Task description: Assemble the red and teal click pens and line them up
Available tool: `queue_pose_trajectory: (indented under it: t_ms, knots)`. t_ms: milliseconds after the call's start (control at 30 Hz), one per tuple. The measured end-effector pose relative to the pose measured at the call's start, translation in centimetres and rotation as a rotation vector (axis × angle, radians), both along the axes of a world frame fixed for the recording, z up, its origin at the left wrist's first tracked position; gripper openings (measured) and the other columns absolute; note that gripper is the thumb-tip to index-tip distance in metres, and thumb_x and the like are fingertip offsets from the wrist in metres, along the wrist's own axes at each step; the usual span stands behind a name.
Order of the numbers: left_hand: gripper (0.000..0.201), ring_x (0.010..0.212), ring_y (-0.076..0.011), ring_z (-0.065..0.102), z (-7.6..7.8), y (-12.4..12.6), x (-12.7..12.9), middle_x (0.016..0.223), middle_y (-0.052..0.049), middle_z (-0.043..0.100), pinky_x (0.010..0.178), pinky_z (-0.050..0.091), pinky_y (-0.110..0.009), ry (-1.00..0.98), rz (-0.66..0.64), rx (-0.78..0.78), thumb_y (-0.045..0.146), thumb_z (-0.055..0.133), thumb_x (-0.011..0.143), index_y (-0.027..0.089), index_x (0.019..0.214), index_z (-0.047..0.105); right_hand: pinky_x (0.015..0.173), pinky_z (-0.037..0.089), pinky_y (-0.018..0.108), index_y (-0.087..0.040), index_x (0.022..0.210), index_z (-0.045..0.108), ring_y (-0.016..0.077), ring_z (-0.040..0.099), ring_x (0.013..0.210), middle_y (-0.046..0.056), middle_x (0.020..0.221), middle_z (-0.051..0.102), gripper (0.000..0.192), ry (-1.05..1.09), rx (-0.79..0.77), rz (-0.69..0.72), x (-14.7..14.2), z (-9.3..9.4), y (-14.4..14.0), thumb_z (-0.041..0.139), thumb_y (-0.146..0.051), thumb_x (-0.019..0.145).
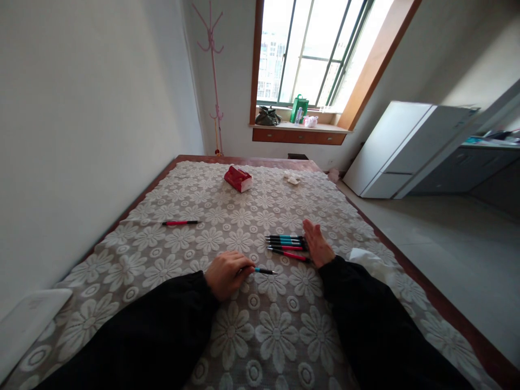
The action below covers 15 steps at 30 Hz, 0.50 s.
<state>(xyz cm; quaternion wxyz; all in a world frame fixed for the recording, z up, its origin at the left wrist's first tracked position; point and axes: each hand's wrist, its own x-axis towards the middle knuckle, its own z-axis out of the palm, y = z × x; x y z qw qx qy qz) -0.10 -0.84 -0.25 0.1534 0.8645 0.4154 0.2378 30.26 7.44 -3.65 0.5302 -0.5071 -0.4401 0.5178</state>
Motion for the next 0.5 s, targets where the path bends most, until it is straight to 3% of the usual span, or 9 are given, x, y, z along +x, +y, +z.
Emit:
queue_pose_trajectory:
  t_ms: [167,300,400,500]
  knots:
    - [0.020,0.089,-0.0192,0.067,0.2,-0.1,0.0,0.095,-0.002,0.076,0.080,0.047,-0.032,0.001,-0.002,0.001,0.032,0.054,0.100,0.022,0.099,0.072,0.128,0.014,0.042,-0.034,0.140,0.054,0.0216,0.024,0.152,0.000,0.159,0.039,0.084,0.109,-0.021,-0.013,-0.7,0.4,-0.4,0.041,-0.090,0.079]
    - [0.021,0.088,-0.0187,0.068,0.3,0.0,0.0,0.095,-0.002,0.076,0.080,0.047,-0.032,0.003,-0.009,-0.002,0.032,0.054,0.100,0.022,0.100,0.072,0.126,0.023,0.043,-0.034,0.131,0.059,0.0238,0.031,0.149,0.002,0.155,0.044,0.086,0.083,-0.027,-0.015,-0.7,0.7,-0.4,0.039,-0.095,0.074]
    - [0.021,0.089,-0.0186,0.068,0.2,0.0,0.0,0.096,-0.002,0.076,0.080,0.047,-0.032,0.012,-0.004,0.000,0.032,0.054,0.100,0.022,0.100,0.073,0.112,0.044,0.046,-0.029,0.123,0.061,0.0303,0.048,0.137,0.009,0.145,0.054,0.091,-0.168,0.015,-0.055,0.4,1.6,-0.3,0.044,-0.098,0.066]
    - [0.022,0.088,-0.0186,0.067,0.2,0.0,0.0,0.095,-0.003,0.076,0.081,0.048,-0.032,0.022,0.000,0.003,0.033,0.054,0.100,0.022,0.100,0.073,0.080,0.058,0.043,-0.022,0.112,0.064,0.0313,0.067,0.102,0.013,0.114,0.068,0.080,-0.646,0.121,-0.088,2.3,3.2,-0.5,0.045,-0.090,0.075]
